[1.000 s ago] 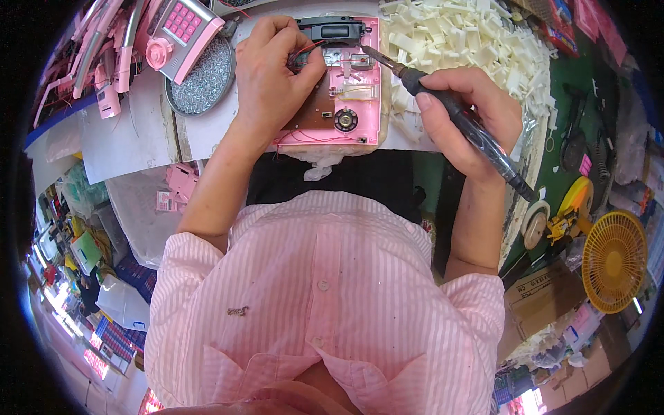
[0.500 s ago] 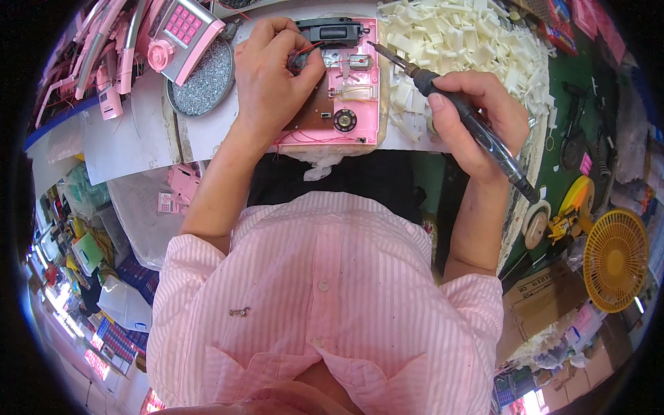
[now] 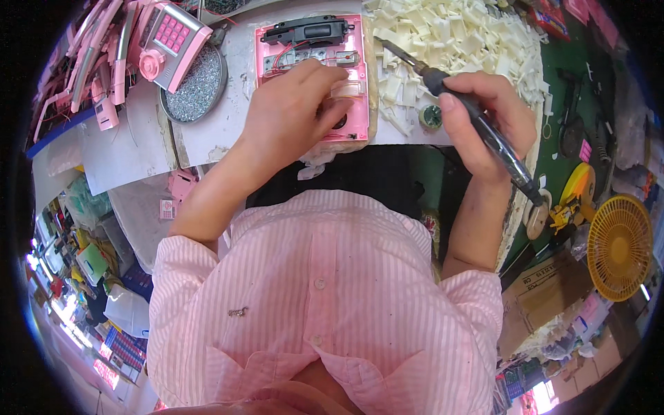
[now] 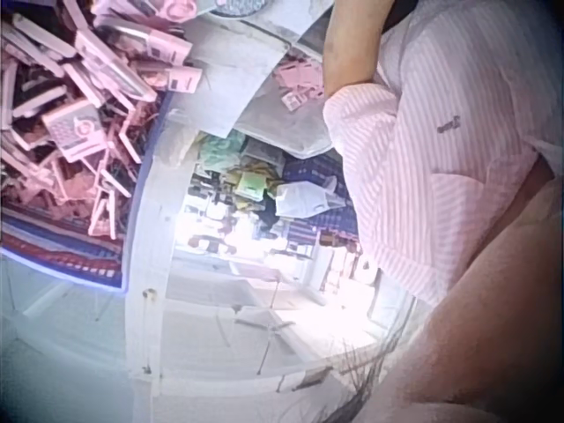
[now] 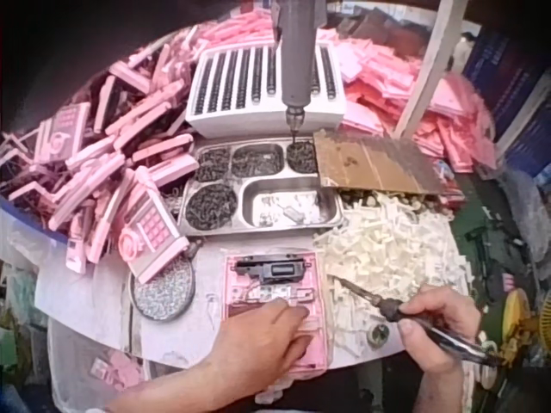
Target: Assembling and soldering electronic components inside toy cash registers at a factory workstation.
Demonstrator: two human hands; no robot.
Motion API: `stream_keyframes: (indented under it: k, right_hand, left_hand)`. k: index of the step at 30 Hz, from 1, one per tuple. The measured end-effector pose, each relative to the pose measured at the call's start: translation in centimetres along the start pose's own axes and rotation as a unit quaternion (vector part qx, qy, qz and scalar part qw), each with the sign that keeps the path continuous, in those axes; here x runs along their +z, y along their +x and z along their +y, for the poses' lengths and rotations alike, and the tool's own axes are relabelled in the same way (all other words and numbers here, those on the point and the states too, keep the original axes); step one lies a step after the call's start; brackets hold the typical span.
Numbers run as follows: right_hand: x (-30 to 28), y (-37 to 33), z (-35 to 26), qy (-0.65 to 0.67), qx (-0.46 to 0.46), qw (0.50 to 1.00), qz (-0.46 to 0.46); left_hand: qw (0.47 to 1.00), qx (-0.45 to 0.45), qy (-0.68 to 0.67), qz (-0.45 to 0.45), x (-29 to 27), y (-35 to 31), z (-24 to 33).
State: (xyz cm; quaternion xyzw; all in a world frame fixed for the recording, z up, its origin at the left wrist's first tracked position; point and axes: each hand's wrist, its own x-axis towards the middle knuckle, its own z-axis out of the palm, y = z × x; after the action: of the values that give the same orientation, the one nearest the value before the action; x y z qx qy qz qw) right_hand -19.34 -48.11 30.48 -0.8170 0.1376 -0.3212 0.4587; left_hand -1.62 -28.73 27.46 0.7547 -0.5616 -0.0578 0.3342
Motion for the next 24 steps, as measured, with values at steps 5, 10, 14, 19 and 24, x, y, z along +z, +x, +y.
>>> stream_keyframes:
  k: [5, 10, 14, 19, 24]
  right_hand:
    - [-1.4, -1.2, 0.3, 0.006, 0.019, 1.0, 0.016]
    - [-1.4, -2.1, 0.5, 0.027, 0.045, 0.998, 0.036]
    - [-1.0, -1.9, -0.5, 0.054, 0.032, 0.998, -0.006]
    - [-0.8, -2.7, -0.7, 0.095, 0.015, 0.994, -0.057]
    - [0.3, -2.3, -0.9, 0.067, 0.021, 0.991, -0.118]
  left_hand:
    - [0.999, 0.035, -0.011, -0.004, 0.5, 0.0, -0.9]
    - [0.971, -0.069, -0.225, -0.039, -0.3, 0.3, -1.6]
    - [0.948, -0.141, -0.264, -0.109, -1.4, 0.7, -1.4]
    - [0.968, -0.061, -0.217, -0.106, -1.2, 0.3, -2.3]
    - [0.991, -0.007, -0.103, -0.082, -1.6, 0.3, -1.5]
